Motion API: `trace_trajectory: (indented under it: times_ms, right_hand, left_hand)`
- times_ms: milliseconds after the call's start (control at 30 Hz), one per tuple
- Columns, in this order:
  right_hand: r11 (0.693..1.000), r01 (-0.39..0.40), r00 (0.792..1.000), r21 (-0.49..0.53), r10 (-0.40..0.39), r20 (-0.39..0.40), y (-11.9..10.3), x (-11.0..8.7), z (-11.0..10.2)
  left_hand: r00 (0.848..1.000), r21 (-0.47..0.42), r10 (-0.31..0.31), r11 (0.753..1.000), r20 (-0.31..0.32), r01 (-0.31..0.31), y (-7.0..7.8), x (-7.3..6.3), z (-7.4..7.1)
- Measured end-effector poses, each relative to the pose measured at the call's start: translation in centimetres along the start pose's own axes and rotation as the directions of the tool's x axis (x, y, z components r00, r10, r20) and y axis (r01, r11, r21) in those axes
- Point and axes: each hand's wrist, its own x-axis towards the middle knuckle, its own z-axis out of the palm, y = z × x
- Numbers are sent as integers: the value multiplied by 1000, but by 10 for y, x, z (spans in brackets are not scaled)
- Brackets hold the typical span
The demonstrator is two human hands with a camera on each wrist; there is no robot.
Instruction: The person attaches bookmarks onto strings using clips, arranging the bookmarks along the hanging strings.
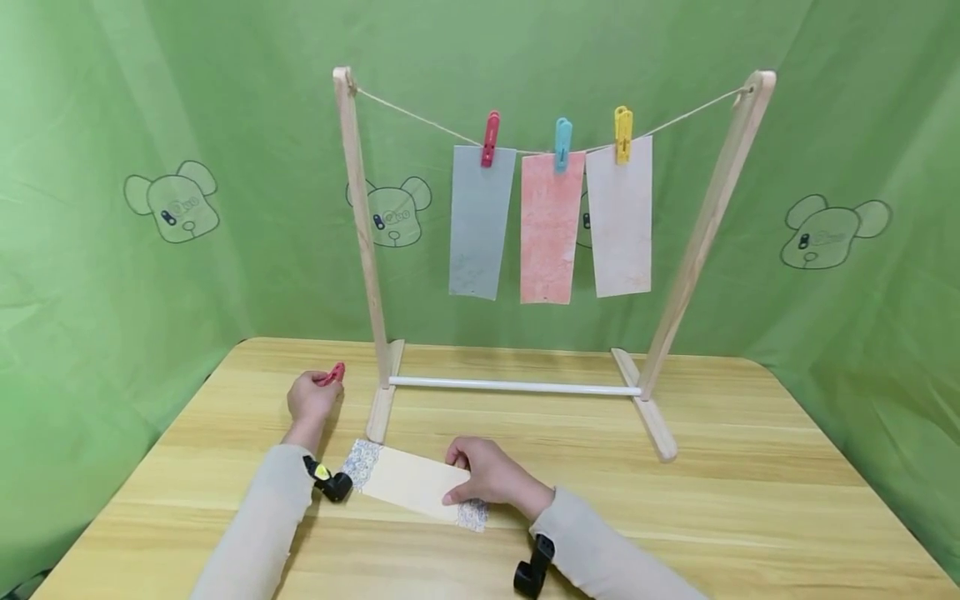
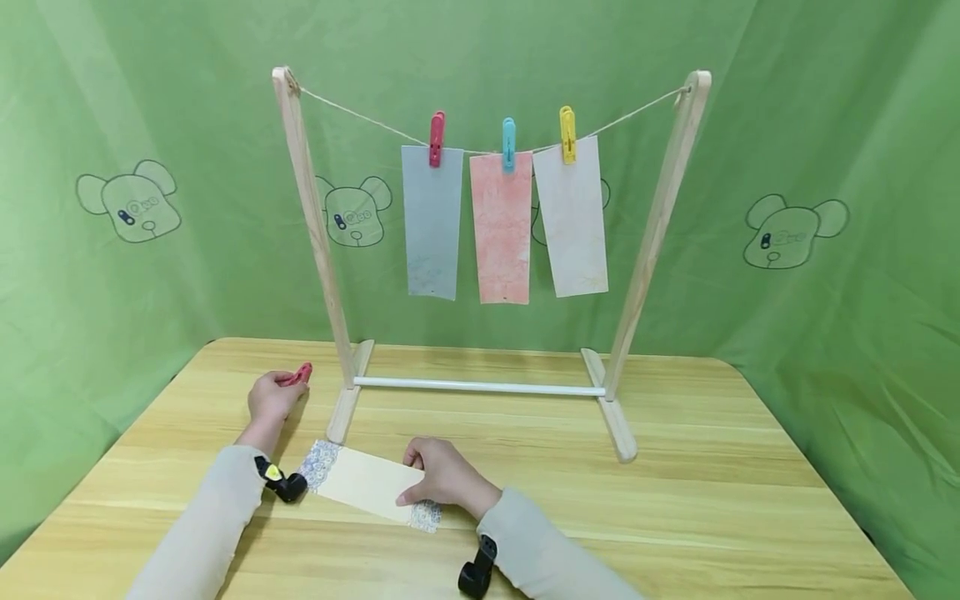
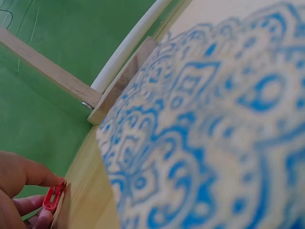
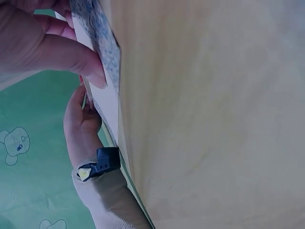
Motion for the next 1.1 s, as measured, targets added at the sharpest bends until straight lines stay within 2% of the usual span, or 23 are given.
trace_trajectory:
  times_ms: [300,433,567,700,933,1100]
  right_hand:
    - [995,-30,999,93,26,42,4,1,-7]
    - [991,-19,999,131,13,49,6,-1,-10]
    - [976,-25,999,218,16,45,10,-3,-15]
    - [960,-56,998,275,49,32,18,-3,-24]
    - [921,-90,994,378,107,-26,29,0,-46]
    - [901,-109,984,420,156,-80,31,2,-58]
  left_hand:
    - [999,-73,-46,996,20,47,5,-1,-12]
    - [1000,-78,-11,997,-21,9,7,3,-16]
    - [995,-133,43,990,-89,-54,10,6,-21]
    - [992,-246,64,965,-108,-89,18,7,-30]
    - [975,-309,158,930,-154,-199,47,1,-46]
    - [968,-411,214,877,-134,-251,66,-5,-53]
